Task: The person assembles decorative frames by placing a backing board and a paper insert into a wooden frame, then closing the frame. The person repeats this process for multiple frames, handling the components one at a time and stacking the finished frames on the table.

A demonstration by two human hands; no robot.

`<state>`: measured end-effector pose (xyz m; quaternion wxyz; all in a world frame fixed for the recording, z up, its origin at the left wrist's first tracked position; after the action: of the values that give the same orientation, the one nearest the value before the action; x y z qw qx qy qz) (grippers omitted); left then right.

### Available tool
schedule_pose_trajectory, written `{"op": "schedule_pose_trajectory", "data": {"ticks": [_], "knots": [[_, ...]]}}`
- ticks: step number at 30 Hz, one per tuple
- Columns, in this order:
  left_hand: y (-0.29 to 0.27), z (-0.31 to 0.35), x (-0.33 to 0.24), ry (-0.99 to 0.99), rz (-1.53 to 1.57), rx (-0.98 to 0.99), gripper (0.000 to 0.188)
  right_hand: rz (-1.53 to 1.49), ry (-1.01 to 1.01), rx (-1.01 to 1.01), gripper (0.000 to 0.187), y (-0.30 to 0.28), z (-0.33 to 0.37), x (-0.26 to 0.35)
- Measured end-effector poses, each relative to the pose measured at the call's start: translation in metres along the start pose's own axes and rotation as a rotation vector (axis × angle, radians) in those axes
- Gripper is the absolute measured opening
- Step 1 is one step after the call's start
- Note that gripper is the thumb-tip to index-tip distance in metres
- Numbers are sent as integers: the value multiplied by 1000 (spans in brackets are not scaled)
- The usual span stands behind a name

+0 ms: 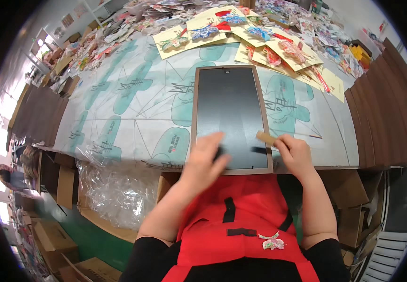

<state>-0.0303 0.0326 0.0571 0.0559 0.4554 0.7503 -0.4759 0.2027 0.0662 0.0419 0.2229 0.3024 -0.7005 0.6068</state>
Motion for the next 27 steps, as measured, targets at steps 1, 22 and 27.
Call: {"op": "schedule_pose_trajectory", "data": {"ticks": [1,22,27], "knots": [[12,0,-16,48,92,63,54,50,-69,48,21,1,4,7],[56,-4,-38,100,-73,203,29,258,-619,206,25,8,15,34],[59,5,-38,119,-98,168,23,479,-815,-56,23,4,52,45]]}}
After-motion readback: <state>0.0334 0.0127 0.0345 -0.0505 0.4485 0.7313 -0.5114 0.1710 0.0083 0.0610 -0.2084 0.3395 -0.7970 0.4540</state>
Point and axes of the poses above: each hand's wrist, its own z-axis away from the middle knuckle, its own y-axis out of the palm, x = y × z, the point moved 8 cm from there along -z, towards the middle knuckle, and after that the axes turned 6 degrees about y, right-handed, at the moved point
